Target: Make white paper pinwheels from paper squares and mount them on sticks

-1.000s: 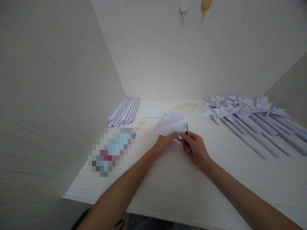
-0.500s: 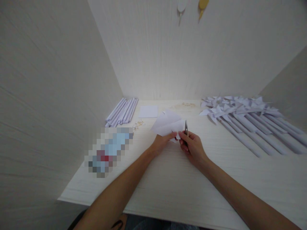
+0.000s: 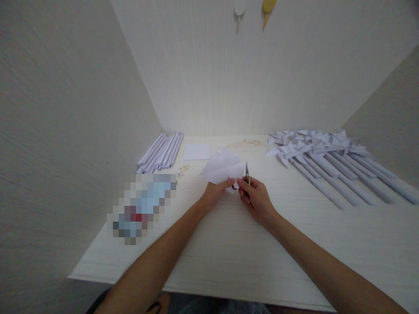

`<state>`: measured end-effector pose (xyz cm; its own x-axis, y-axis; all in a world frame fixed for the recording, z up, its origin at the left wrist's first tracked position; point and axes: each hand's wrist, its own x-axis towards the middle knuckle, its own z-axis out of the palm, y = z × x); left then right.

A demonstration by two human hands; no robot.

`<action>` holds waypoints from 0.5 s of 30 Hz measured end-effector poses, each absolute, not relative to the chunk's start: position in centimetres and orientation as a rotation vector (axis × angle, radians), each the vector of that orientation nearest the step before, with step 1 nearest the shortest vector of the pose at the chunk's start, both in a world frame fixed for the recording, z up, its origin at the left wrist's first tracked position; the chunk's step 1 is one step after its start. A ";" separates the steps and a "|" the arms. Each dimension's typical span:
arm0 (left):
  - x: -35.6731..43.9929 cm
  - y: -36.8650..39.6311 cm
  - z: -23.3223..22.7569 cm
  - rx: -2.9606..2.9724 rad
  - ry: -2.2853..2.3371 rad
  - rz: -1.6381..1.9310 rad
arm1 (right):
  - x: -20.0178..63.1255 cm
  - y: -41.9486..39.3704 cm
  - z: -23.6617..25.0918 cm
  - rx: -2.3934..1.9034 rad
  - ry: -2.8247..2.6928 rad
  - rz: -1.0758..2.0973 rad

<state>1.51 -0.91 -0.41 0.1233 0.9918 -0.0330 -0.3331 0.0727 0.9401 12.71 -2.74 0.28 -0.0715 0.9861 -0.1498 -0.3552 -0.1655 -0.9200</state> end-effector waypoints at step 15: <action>1.2 -1.0 0.9 0.714 0.792 1.193 | 15.9 -0.1 -0.2 -1.135 -1.102 1.003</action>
<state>1.20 -0.99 0.89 0.1759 0.9726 -0.1521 -0.5177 0.2228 0.8260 15.89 -0.10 -0.21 0.1786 0.9738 0.1406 -0.0480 0.1513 -0.9873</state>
